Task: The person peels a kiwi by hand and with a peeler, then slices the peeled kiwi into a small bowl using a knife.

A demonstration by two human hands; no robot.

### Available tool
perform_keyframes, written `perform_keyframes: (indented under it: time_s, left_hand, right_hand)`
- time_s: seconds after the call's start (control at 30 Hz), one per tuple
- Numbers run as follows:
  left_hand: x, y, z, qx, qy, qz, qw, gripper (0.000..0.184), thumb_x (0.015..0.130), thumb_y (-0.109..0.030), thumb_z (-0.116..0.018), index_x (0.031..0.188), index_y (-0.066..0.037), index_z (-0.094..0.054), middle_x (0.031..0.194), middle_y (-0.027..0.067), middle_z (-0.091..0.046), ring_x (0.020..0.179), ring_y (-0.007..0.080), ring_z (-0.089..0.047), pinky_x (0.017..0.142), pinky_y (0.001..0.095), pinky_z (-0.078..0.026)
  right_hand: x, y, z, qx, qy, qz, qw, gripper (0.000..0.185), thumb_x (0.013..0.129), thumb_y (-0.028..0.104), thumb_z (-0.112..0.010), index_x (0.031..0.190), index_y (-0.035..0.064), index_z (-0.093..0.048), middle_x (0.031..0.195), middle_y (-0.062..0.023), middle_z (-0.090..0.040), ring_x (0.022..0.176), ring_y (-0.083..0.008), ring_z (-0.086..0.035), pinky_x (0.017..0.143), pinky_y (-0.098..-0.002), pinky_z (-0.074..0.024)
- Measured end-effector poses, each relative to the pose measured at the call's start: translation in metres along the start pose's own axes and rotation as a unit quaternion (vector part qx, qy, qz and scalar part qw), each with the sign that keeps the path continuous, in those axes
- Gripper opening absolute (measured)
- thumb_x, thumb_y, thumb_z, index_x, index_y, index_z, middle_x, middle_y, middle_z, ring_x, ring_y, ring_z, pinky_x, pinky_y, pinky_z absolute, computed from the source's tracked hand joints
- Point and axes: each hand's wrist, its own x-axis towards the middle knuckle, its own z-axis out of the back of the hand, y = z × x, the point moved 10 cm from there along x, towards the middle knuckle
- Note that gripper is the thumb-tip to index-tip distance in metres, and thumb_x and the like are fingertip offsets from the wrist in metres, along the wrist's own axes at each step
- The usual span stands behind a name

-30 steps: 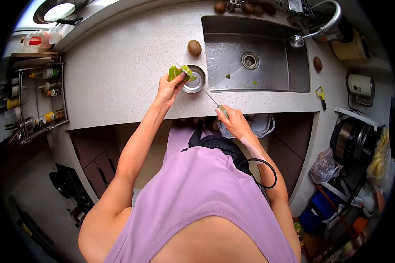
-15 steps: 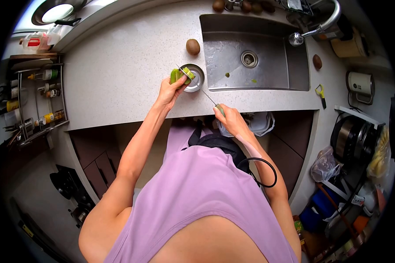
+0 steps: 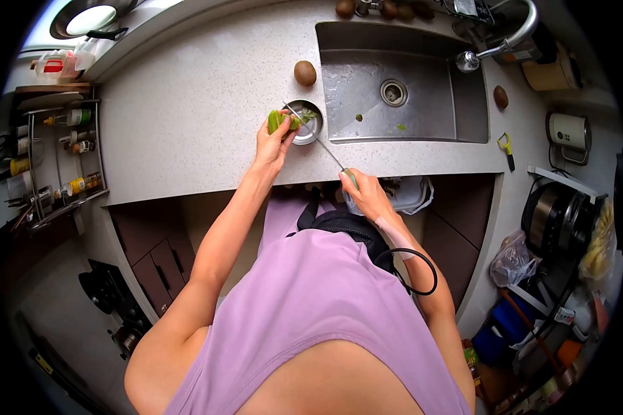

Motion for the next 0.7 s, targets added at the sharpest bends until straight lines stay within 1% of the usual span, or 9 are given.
perform_keyframes:
  time_s: [0.07,0.13,0.17,0.23,0.37,0.43,0.47,0.53,0.7]
  left_hand:
    - [0.002,0.002,-0.001,-0.018,-0.015,-0.013,1.0,0.027,0.094,-0.007,-0.059,0.118,-0.003,-0.048,0.114,0.0156,-0.059,0.108,0.0284,-0.062,0.093,0.0357,-0.056]
    - [0.0,0.003,0.001,-0.048,-0.067,-0.022,0.996,0.023,0.093,-0.006,-0.059,0.113,-0.003,-0.047,0.114,0.0176,-0.058,0.107,0.03,-0.062,0.092,0.0373,-0.057]
    - [-0.001,0.006,-0.004,-0.047,-0.066,-0.021,0.997,0.023,0.093,-0.006,-0.059,0.113,-0.003,-0.047,0.114,0.0176,-0.058,0.107,0.03,-0.062,0.092,0.0373,-0.057]
    - [-0.005,0.005,-0.008,-0.067,-0.081,-0.036,0.994,0.021,0.093,-0.007,-0.061,0.11,-0.002,-0.051,0.109,0.0136,-0.061,0.096,0.0244,-0.065,0.085,0.0353,-0.059]
    - [-0.005,0.008,-0.007,-0.066,-0.09,-0.054,0.992,0.022,0.093,-0.008,-0.062,0.111,-0.002,-0.051,0.109,0.0126,-0.061,0.097,0.0229,-0.064,0.085,0.0343,-0.058]
    - [-0.004,0.007,-0.004,-0.061,-0.09,-0.075,0.991,0.024,0.092,-0.01,-0.064,0.111,-0.003,-0.052,0.109,0.0112,-0.062,0.099,0.0202,-0.063,0.085,0.0321,-0.057]
    - [-0.004,0.007,-0.004,-0.061,-0.09,-0.076,0.991,0.024,0.092,-0.01,-0.064,0.111,-0.003,-0.052,0.109,0.0112,-0.062,0.099,0.0202,-0.063,0.085,0.0321,-0.057]
    - [-0.007,0.007,-0.004,-0.049,-0.097,-0.073,0.991,0.025,0.091,-0.011,-0.065,0.111,-0.004,-0.052,0.109,0.0092,-0.062,0.101,0.0174,-0.062,0.085,0.0297,-0.056]
    - [-0.013,0.001,-0.006,-0.03,-0.102,-0.092,0.99,0.027,0.09,-0.012,-0.068,0.111,-0.005,-0.053,0.111,0.0067,-0.06,0.101,0.0158,-0.061,0.086,0.0287,-0.055]
  right_hand:
    - [-0.003,0.002,-0.001,0.004,0.004,-0.007,1.0,0.04,0.098,0.035,-0.05,0.084,-0.003,-0.057,0.072,-0.0213,-0.063,0.071,-0.0413,-0.061,0.064,-0.0429,-0.047]
    - [-0.004,0.002,-0.004,0.008,0.007,-0.016,1.0,0.041,0.098,0.035,-0.05,0.084,-0.003,-0.057,0.073,-0.021,-0.064,0.071,-0.0409,-0.061,0.065,-0.0428,-0.0472]
    - [-0.004,0.003,-0.005,0.01,0.005,-0.016,1.0,0.041,0.098,0.035,-0.05,0.084,-0.0029,-0.057,0.073,-0.021,-0.064,0.071,-0.0409,-0.062,0.065,-0.0431,-0.0472]
    - [-0.003,0.002,-0.006,0.013,0.003,-0.016,1.0,0.041,0.098,0.035,-0.05,0.084,-0.0029,-0.057,0.072,-0.0211,-0.064,0.071,-0.0409,-0.062,0.064,-0.0433,-0.0471]
    - [-0.001,-0.002,-0.005,-0.001,-0.011,-0.007,1.0,0.041,0.098,0.036,-0.05,0.084,-0.0027,-0.057,0.072,-0.0217,-0.063,0.073,-0.0419,-0.062,0.064,-0.0445,-0.0468]
    - [-0.002,-0.001,-0.004,-0.004,-0.017,-0.003,1.0,0.041,0.098,0.036,-0.05,0.084,-0.0026,-0.057,0.072,-0.022,-0.063,0.073,-0.0424,-0.062,0.064,-0.045,-0.0466]
    - [-0.002,-0.002,-0.004,-0.008,-0.016,-0.006,1.0,0.041,0.097,0.036,-0.051,0.084,-0.0026,-0.057,0.072,-0.023,-0.063,0.073,-0.0433,-0.061,0.063,-0.0458,-0.0462]
    - [-0.002,-0.002,-0.005,-0.011,-0.015,-0.008,1.0,0.041,0.097,0.036,-0.051,0.084,-0.0025,-0.057,0.072,-0.024,-0.062,0.073,-0.0443,-0.06,0.063,-0.0466,-0.0458]
    - [-0.002,-0.004,-0.007,-0.025,-0.017,-0.006,1.0,0.041,0.096,0.036,-0.051,0.085,-0.0027,-0.057,0.07,-0.028,-0.059,0.072,-0.0475,-0.058,0.062,-0.0496,-0.0441]
